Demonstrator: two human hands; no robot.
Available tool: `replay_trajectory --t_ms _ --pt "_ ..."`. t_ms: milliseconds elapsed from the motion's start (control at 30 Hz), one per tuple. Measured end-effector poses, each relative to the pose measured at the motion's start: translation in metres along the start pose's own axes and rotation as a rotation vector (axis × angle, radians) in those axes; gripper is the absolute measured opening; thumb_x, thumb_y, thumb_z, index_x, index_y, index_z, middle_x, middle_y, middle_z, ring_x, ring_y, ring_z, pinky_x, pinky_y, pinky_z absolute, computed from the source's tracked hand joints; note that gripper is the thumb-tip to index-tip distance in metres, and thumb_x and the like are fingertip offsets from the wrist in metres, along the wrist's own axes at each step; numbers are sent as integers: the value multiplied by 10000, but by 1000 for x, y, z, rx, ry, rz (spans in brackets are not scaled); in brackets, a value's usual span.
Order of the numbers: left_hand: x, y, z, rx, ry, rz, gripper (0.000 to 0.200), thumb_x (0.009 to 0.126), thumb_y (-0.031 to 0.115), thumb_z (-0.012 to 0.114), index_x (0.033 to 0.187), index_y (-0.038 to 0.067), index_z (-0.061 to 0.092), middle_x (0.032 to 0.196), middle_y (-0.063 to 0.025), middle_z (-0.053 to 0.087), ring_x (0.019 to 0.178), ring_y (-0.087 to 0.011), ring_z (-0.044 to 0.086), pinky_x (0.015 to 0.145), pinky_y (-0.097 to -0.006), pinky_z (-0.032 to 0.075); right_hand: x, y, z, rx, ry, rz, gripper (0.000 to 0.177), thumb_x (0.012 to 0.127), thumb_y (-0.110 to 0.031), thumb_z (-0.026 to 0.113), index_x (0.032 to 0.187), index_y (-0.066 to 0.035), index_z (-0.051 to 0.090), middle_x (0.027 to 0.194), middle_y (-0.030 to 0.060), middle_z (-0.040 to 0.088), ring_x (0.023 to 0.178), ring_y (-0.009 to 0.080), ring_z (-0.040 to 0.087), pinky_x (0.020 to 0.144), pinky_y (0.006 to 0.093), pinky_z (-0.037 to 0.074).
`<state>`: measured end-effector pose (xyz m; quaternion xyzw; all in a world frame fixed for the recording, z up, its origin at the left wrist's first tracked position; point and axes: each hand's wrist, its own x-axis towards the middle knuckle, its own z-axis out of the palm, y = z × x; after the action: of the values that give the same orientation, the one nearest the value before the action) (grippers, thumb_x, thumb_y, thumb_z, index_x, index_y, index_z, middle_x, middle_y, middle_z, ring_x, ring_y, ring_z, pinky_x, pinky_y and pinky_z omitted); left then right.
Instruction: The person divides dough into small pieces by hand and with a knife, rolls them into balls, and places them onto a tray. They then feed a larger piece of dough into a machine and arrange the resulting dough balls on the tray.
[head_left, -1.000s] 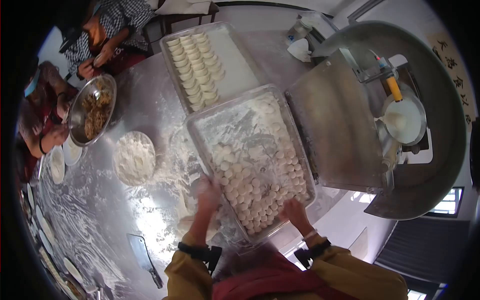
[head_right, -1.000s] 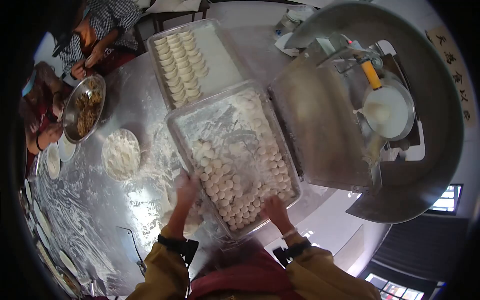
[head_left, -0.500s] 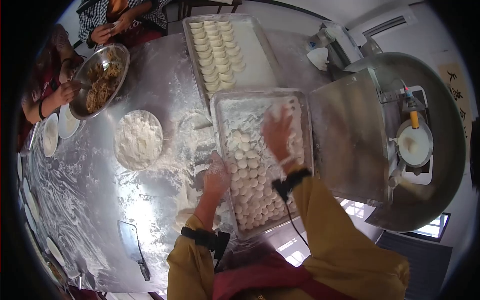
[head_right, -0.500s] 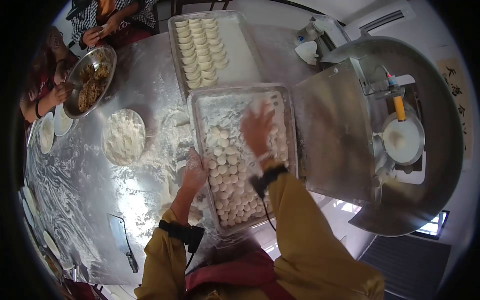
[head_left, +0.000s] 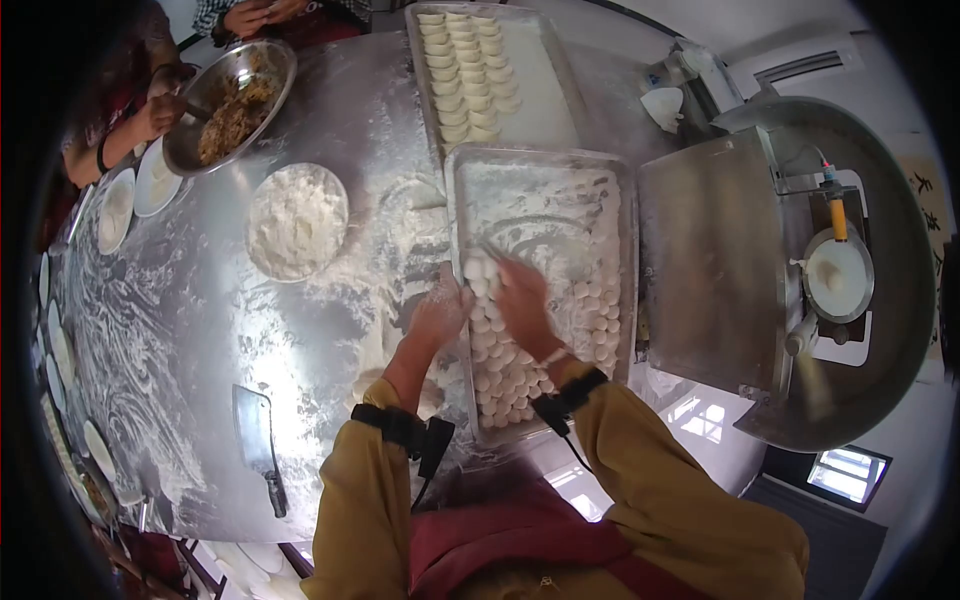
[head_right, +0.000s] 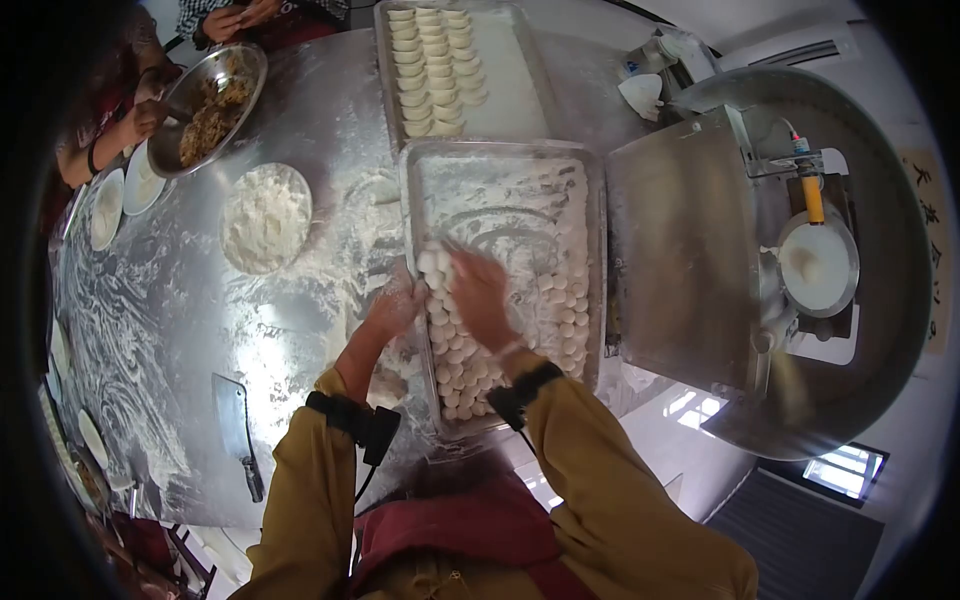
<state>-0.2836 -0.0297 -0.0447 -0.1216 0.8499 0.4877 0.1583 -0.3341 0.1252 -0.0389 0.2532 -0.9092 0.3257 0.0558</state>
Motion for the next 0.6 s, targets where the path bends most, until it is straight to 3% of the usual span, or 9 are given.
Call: replay_trajectory --t_ms 67,100,133,233,300,467,500,567,600 --pt "-21 -3 -14 -31 -48 57 450 903 259 445 1256 -3 351 1026 -290 576 941 -448 557 818 -485 438 -45 44 -40 -140 107 29 249 667 -94 656 912 -50 662 872 97 653 726 251 623 704 371 502" --pt "-36 -7 -17 -48 -72 86 422 903 252 448 1248 21 376 1029 -281 578 946 -442 556 816 -480 439 -71 82 -48 -56 92 374 279 665 -122 682 932 -46 649 961 110 633 852 254 602 767 386 471" --pt "-51 -23 -3 -114 183 234 329 897 208 466 1194 66 454 1013 -236 593 943 -420 553 792 -478 437 -79 93 -59 -420 11 381 356 704 -144 669 1041 -43 617 1123 116 570 1043 260 535 870 414 417" --pt "-89 -39 10 -116 291 179 263 899 126 480 1150 50 506 817 -191 609 767 -372 597 670 -440 457 -34 75 -19 -6 182 297 432 746 -126 620 1174 -102 564 1242 106 490 1171 262 447 933 432 365" --pt "-112 -38 13 -120 275 130 242 884 94 490 1117 44 533 788 -186 607 749 -355 601 663 -423 463 -11 -4 1 -143 -56 -121 455 765 -99 583 1214 -166 551 1260 102 484 1157 267 470 938 435 377" --pt "-170 -43 -14 -82 280 61 216 865 71 500 1068 41 569 853 -188 607 783 -349 606 691 -411 477 -84 31 -46 -54 -117 76 492 755 -155 599 1232 -69 511 1233 134 491 1146 327 462 946 413 390" --pt "-179 -43 -19 -77 287 43 217 864 74 498 1067 45 570 909 -190 609 818 -368 602 713 -423 479 -98 34 -66 -401 -243 356 537 724 -147 644 1235 -77 493 1288 132 461 1213 301 408 965 419 361" --pt "-185 -46 -21 -70 300 29 214 861 73 497 1059 50 575 964 -190 613 854 -383 600 734 -432 483 -97 56 -55 -319 79 402 514 725 -189 651 1196 -42 509 1227 162 479 1179 345 411 983 452 335" --pt "-187 -48 -20 -65 307 28 210 860 71 497 1053 50 579 963 -188 614 855 -380 602 733 -427 485 -83 50 -44 -350 75 199 496 723 -187 648 1186 -61 523 1242 167 466 1179 351 411 984 463 334"
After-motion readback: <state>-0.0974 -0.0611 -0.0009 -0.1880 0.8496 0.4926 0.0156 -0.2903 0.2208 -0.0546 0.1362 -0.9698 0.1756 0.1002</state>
